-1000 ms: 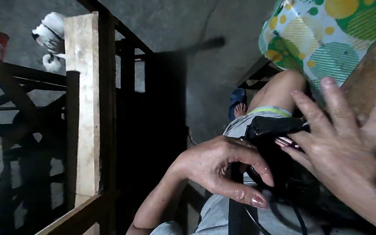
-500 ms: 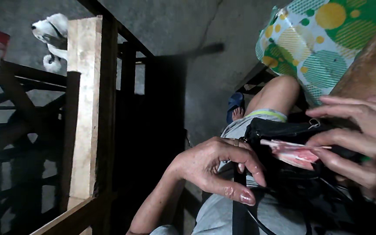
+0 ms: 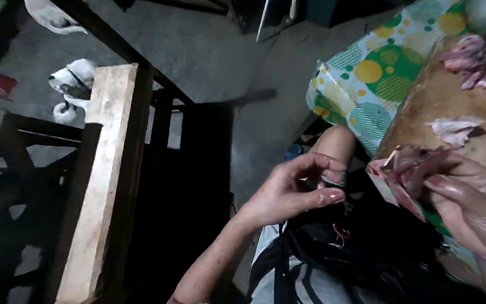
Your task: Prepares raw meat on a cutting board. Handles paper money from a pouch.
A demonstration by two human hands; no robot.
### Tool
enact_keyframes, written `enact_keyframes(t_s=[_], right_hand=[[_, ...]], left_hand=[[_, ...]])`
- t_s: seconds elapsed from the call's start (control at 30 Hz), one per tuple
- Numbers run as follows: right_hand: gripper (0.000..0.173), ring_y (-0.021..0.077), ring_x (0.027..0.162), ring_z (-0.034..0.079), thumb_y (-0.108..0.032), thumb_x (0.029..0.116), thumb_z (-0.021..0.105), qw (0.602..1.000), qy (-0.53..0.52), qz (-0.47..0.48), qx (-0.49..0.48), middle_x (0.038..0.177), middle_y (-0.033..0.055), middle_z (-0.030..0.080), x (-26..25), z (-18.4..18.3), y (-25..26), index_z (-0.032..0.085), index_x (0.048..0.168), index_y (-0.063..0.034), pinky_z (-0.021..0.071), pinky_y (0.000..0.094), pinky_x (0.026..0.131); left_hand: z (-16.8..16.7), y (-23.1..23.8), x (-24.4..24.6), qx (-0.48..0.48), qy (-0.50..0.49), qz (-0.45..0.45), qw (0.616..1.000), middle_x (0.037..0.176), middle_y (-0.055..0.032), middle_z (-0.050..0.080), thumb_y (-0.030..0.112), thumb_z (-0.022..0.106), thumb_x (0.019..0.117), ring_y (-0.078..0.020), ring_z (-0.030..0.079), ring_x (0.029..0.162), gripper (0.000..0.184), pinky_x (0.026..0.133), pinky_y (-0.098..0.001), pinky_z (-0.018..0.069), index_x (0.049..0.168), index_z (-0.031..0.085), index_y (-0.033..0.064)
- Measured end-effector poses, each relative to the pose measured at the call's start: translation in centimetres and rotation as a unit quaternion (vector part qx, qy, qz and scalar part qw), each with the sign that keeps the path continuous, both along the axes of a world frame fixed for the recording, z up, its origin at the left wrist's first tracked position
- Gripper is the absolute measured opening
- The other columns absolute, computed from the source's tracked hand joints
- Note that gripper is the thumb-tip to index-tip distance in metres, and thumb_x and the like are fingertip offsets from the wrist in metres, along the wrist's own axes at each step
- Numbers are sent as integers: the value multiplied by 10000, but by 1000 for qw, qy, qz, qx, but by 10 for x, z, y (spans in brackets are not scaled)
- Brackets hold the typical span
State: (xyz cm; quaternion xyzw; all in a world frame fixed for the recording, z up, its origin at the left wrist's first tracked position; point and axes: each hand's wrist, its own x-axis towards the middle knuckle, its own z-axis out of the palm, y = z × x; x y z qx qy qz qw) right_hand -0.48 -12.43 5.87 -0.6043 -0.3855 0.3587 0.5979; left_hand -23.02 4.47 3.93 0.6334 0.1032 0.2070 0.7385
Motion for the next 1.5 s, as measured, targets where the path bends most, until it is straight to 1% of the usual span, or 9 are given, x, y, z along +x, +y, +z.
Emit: enact_keyframes(t_s=[0.2, 0.33, 0.47, 0.57, 0.73, 1.0, 1.2, 1.4, 1.5], right_hand=[[116, 13, 792, 667, -112, 948, 587, 988, 56, -133, -60, 878, -82, 703, -12, -11, 15, 686, 953, -174, 575, 184, 710], [202, 40, 868, 684, -73, 933, 605, 984, -10, -168, -55, 962, -52, 706, -11, -13, 31, 646, 1131, -80, 589, 204, 762], [342, 13, 931, 678, -82, 933, 590, 978, -133, -150, -57, 1037, -29, 712, -4, -18, 43, 582, 1267, -9, 575, 184, 805], [332, 15, 997, 666, -185, 941, 663, 968, -198, -151, -38, 1094, 1, 692, 0, -19, 52, 611, 1219, -10, 569, 180, 868], [233, -14, 848, 653, -192, 931, 693, 957, -239, -163, -25, 1002, -7, 669, 15, -16, 60, 644, 1095, -33, 565, 146, 718], [139, -37, 780, 633, -175, 948, 643, 961, -212, -175, -44, 942, -60, 661, 28, -3, 69, 664, 1037, -72, 536, 126, 644], [77, -45, 725, 591, -153, 952, 656, 966, -187, -179, -26, 904, -97, 650, 33, 1, 77, 657, 1016, -110, 498, 117, 635], [106, -36, 657, 618, -134, 998, 565, 960, -194, -196, -41, 864, -104, 648, 48, 10, 74, 577, 1095, -93, 539, 142, 587], [128, -44, 644, 612, -144, 1004, 565, 955, -220, -193, -49, 845, -101, 641, 54, 10, 75, 557, 1122, -95, 530, 136, 570]], left_hand=[[-4, -1, 57, -72, 12, -17, 997, 1198, -89, 613, 139, 732, 916, -95, 652, 1017, 536, 878, -263, 583, 1358, 516, -76], [-15, 0, 86, -115, 26, 5, 993, 1225, -135, 597, 103, 720, 917, -131, 661, 1031, 500, 916, -298, 587, 1333, 522, -91], [-17, 2, 105, -131, 38, 51, 989, 1077, -118, 688, 63, 662, 960, -132, 699, 901, 401, 806, -306, 609, 1304, 516, -83], [-18, 8, 115, -132, 25, 67, 989, 1028, -96, 695, 32, 661, 955, -111, 699, 856, 372, 783, -287, 610, 1279, 513, -76], [-21, 19, 123, -172, -11, 34, 984, 1015, -61, 678, -10, 635, 930, -98, 688, 880, 350, 809, -287, 595, 1244, 481, -17], [-19, 29, 139, -259, -45, 24, 964, 1042, -96, 701, -19, 592, 943, -147, 709, 903, 473, 872, -338, 606, 1400, 468, -32], [-12, 28, 145, -244, -26, 33, 969, 855, -23, 708, 31, 596, 992, -79, 688, 774, 86, 753, -267, 591, 1060, 632, -9], [-12, 30, 144, -260, 9, 79, 962, 790, -42, 707, 33, 642, 979, -88, 682, 716, 64, 720, -264, 592, 932, 664, -3], [-12, 31, 142, -251, 21, 74, 965, 799, -51, 707, 36, 658, 971, -94, 679, 710, 68, 707, -267, 594, 977, 675, -29]])
